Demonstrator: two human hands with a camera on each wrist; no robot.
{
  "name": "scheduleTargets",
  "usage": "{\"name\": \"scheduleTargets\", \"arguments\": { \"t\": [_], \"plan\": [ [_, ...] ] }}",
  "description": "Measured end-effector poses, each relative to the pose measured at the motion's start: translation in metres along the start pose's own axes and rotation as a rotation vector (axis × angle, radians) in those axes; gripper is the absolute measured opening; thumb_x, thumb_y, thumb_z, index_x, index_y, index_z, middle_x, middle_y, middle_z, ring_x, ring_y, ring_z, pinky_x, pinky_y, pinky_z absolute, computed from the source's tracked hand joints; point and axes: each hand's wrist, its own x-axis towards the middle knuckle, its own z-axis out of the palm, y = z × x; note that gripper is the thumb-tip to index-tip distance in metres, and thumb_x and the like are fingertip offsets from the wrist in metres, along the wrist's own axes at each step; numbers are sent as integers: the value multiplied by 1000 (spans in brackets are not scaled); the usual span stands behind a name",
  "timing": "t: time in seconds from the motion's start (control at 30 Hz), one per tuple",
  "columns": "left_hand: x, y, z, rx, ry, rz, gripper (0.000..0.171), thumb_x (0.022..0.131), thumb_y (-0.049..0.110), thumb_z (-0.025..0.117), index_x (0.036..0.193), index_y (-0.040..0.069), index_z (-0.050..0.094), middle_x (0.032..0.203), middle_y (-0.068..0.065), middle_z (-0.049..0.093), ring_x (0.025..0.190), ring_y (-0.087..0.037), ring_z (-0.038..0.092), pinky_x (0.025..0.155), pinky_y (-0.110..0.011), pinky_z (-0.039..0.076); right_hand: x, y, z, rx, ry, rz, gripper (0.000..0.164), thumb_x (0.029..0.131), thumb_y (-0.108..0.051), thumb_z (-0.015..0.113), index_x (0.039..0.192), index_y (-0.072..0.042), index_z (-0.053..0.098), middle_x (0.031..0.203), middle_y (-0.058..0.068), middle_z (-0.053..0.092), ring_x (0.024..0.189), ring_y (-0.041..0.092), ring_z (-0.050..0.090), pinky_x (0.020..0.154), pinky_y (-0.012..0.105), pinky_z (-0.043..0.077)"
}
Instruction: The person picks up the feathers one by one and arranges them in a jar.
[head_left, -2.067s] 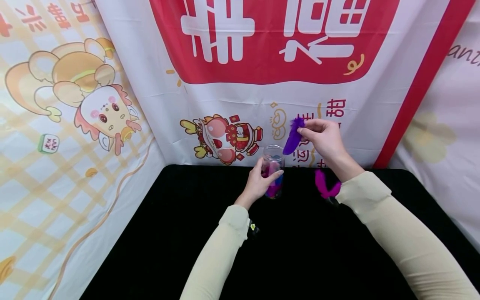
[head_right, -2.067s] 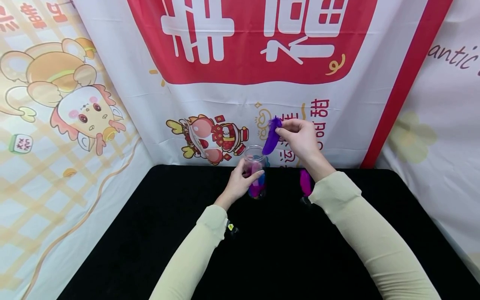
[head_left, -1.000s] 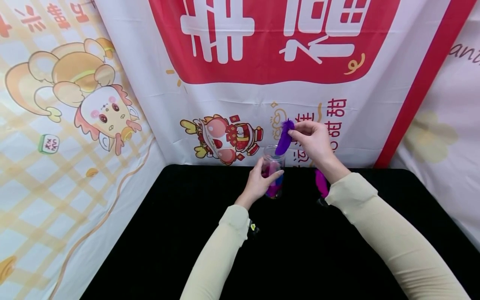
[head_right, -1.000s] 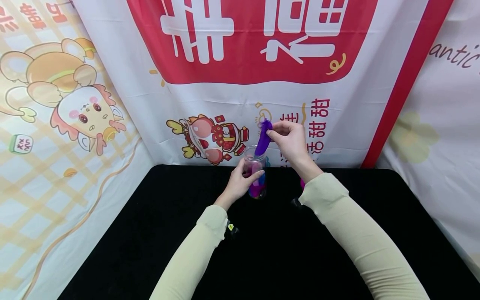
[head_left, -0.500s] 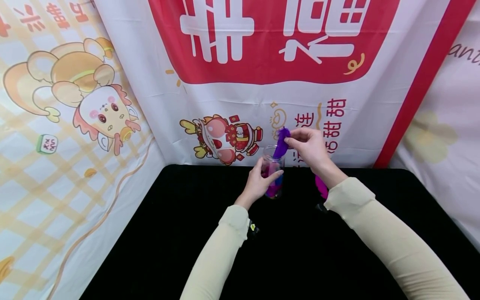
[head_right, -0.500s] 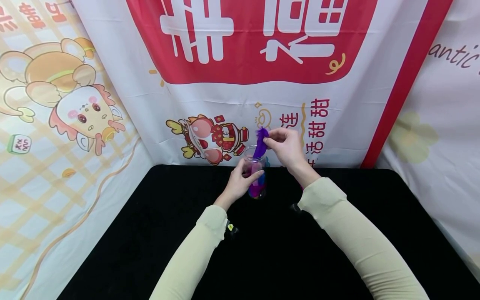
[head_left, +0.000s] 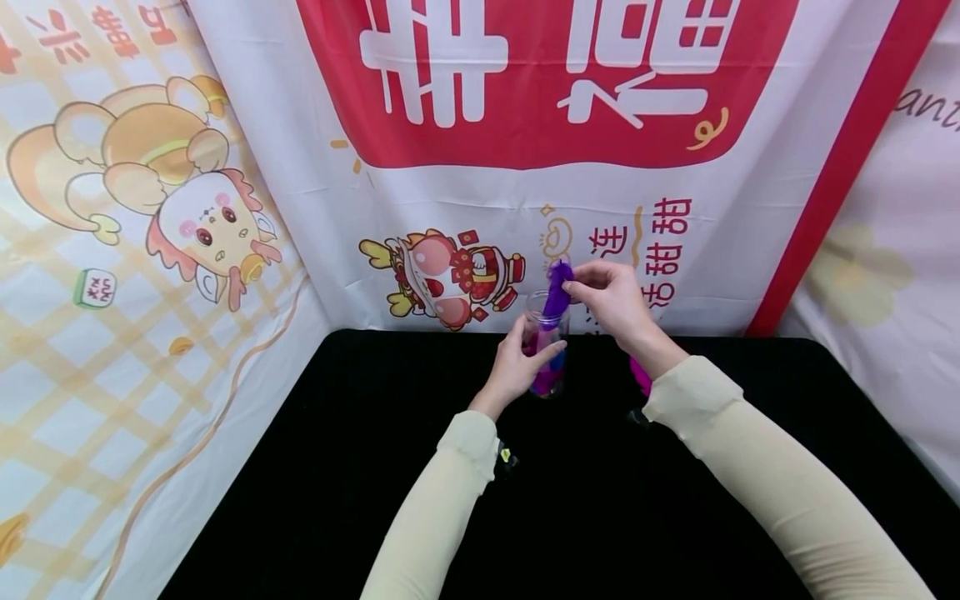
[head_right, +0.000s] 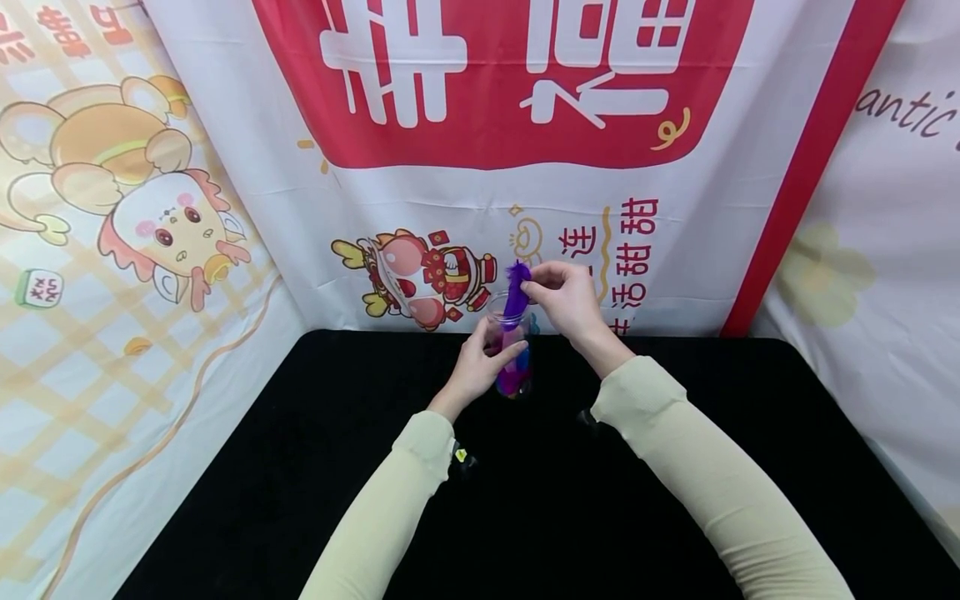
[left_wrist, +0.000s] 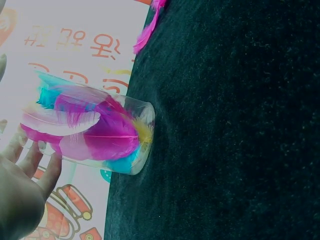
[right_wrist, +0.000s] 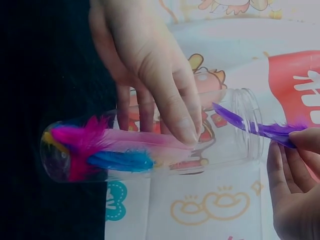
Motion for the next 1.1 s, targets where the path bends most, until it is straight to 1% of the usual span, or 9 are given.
{"name": "scheduleTargets", "arguments": {
  "t": [0.2, 0.37, 0.47, 0.6, 0.67, 0.8, 0.87, 0.97, 1.1],
  "plan": [
    [0, 0, 0, -8, 0, 4, 50, 94, 44, 74, 134, 27, 49, 132, 0, 65, 117, -20, 63, 99, -43, 52, 1, 2, 2, -25, 4, 11, 21, 95, -10, 74, 110, 5, 74, 98, 15, 75, 81, 15, 72, 68, 23, 54],
    [0, -2, 0, -14, 3, 11, 53, 93, 47, 75, 135, 26, 49, 134, -2, 65, 123, -29, 62, 100, -45, 52, 1, 2, 4, -42, 3, 16, 19, 95, -8, 73, 109, 5, 73, 99, 16, 75, 81, 15, 72, 69, 23, 55],
    [1, -2, 1, -10, 10, 19, 54, 93, 46, 75, 136, 26, 49, 134, -3, 65, 123, -32, 62, 99, -45, 52, 1, 1, 5, -67, 1, 10, 19, 94, -8, 73, 109, 4, 74, 100, 18, 75, 81, 16, 72, 71, 24, 56],
    [1, -2, 1, 10, 22, 25, 56, 92, 46, 76, 137, 26, 49, 133, -2, 65, 120, -26, 64, 98, -43, 53, 2, -1, 6, -143, -10, -14, 18, 93, -9, 76, 108, 1, 75, 99, 17, 76, 80, 15, 73, 72, 24, 57],
    [0, -1, 1, 23, 27, 27, 61, 92, 47, 76, 141, 26, 48, 134, -3, 65, 120, -22, 64, 99, -41, 53, 3, -1, 5, -181, -18, -25, 18, 93, -10, 76, 107, 0, 75, 99, 16, 76, 79, 14, 72, 72, 23, 57],
    [1, 0, 2, 44, 36, 37, 67, 90, 48, 77, 145, 25, 46, 131, -2, 65, 119, -17, 63, 101, -39, 52, 4, -2, 5, -218, -24, -32, 17, 92, -11, 76, 106, 0, 75, 98, 15, 77, 77, 11, 72, 70, 22, 56],
    [1, -1, 2, 49, 36, 44, 63, 91, 47, 77, 142, 25, 47, 126, 0, 66, 118, -16, 63, 101, -39, 51, 4, -2, 4, -221, -27, -23, 17, 93, -10, 76, 106, 0, 75, 98, 15, 77, 78, 10, 72, 71, 22, 55],
    [2, -3, 1, 50, 27, 53, 51, 93, 44, 76, 131, 22, 50, 116, 3, 65, 115, -14, 62, 102, -39, 50, 3, -2, 3, -214, -34, -8, 16, 93, -10, 75, 106, -1, 75, 99, 14, 77, 78, 11, 72, 72, 23, 55],
    [3, -3, 1, 41, 19, 58, 45, 94, 42, 75, 123, 18, 51, 110, 5, 64, 113, -12, 61, 102, -39, 50, 2, -3, 2, -195, -51, 4, 16, 94, -10, 75, 107, -1, 74, 101, 16, 76, 80, 13, 72, 73, 24, 56]
  ]
}}
